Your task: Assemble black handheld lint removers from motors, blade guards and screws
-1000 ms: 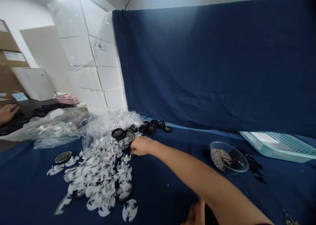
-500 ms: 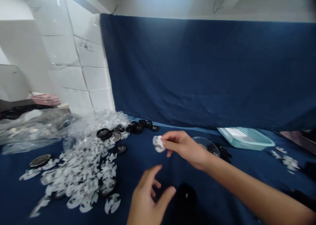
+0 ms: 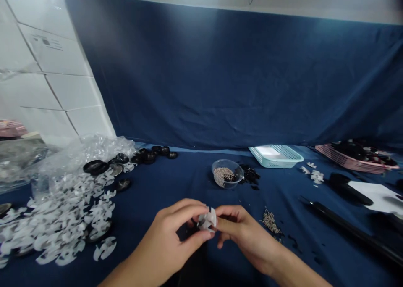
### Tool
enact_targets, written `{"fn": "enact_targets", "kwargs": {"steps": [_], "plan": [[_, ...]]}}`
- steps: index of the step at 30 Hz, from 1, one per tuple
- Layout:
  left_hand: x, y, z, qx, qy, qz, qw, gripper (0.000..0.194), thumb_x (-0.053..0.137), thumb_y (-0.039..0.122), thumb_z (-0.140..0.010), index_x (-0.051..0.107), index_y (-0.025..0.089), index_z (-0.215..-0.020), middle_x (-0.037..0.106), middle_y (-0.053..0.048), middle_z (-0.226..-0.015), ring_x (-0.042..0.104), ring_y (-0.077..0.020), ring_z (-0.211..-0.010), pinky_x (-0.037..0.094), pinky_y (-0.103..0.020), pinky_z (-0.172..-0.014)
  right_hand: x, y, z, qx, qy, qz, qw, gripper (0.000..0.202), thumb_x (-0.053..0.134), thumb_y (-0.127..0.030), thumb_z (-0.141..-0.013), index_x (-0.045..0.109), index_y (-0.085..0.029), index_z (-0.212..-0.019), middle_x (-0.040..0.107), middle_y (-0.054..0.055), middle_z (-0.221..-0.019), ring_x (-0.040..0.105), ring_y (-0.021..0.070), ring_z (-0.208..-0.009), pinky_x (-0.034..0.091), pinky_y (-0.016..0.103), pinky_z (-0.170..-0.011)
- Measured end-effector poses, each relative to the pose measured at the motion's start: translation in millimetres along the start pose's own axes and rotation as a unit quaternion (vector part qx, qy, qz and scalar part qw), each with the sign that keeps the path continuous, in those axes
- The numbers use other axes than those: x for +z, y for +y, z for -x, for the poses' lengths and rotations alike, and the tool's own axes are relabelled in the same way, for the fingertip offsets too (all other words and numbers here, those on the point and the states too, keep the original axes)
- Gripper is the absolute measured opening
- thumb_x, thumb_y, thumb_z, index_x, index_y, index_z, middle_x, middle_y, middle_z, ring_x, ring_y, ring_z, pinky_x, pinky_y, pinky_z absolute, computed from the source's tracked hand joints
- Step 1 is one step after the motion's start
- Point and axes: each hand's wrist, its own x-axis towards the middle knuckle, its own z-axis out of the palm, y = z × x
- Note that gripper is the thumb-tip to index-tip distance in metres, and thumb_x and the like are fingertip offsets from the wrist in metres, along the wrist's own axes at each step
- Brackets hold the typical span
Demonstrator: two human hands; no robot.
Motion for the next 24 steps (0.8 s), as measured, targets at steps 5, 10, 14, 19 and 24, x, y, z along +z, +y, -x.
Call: {"fn": "enact_targets", "kwargs": {"steps": [5, 10, 14, 19, 24], "plan": [[-7.8, -17.9, -6.3, -0.016, -0.012, -0.036, 0.999, 0.031, 0.067, 0.025, -0.078, 0.071, 0.024, -0.109, 0.069, -0.004, -0.094, 0.06, -0.0159, -0.072, 0.049, -0.023, -0.068, -9.7, 41.5, 4.8, -0.009, 0.118, 0.15, 0.982, 0.05, 0.064, -0.044, -0.08, 0.059, -0.018, -0.123, 0.058, 0.012, -0.121, 0.054, 0.0262, -0.106, 0.047, 0.039, -0.083], [-8.5, -46.6, -18.1, -0.042, -0.124, -0.061, 0.99, 0.032, 0.064, 0.024, -0.08, 0.069, 0.028, -0.111, 0.067, -0.002, -0.108, 0.058, -0.0135, -0.072, 0.046, -0.022, -0.063, -10.0, 68.4, 4.3, -0.019, 0.101, 0.26, 0.96, 0.085, 0.076, -0.037, -0.069, 0.04, -0.015, -0.142, 0.05, 0.013, -0.131, 0.052, 0.026, -0.111, 0.038, 0.043, -0.101], [-6.8, -56.6, -26.2, -0.051, -0.16, -0.06, 0.984, 0.028, 0.062, 0.021, -0.081, 0.07, 0.028, -0.107, 0.065, -0.001, -0.113, 0.059, -0.0111, -0.069, 0.047, -0.023, -0.064, -4.1, 64.9, -6.5, -0.035, 0.09, 0.297, 0.95, 0.075, 0.071, -0.034, -0.072, 0.045, -0.012, -0.139, 0.058, 0.013, -0.121, 0.055, 0.0259, -0.107, 0.04, 0.042, -0.099], [-7.1, -58.9, -32.3, -0.048, -0.191, -0.071, 0.978, 0.025, 0.062, 0.024, -0.082, 0.071, 0.03, -0.105, 0.067, -0.001, -0.113, 0.063, -0.0145, -0.081, 0.049, -0.026, -0.072, -1.2, 58.3, -15.4, -0.07, 0.075, 0.309, 0.946, 0.05, 0.069, -0.025, -0.075, 0.06, -0.023, -0.124, 0.065, 0.004, -0.111, 0.057, 0.0225, -0.101, 0.043, 0.036, -0.093], [-8.0, -62.2, -33.2, -0.039, -0.206, -0.097, 0.973, 0.025, 0.061, 0.026, -0.083, 0.071, 0.032, -0.106, 0.066, -0.001, -0.116, 0.064, -0.018, -0.095, 0.049, -0.029, -0.084, -1.6, 57.9, -15.0, -0.081, 0.071, 0.312, 0.944, 0.047, 0.071, -0.023, -0.075, 0.061, -0.026, -0.121, 0.066, 0.001, -0.109, 0.057, 0.0209, -0.098, 0.043, 0.033, -0.09]]}}
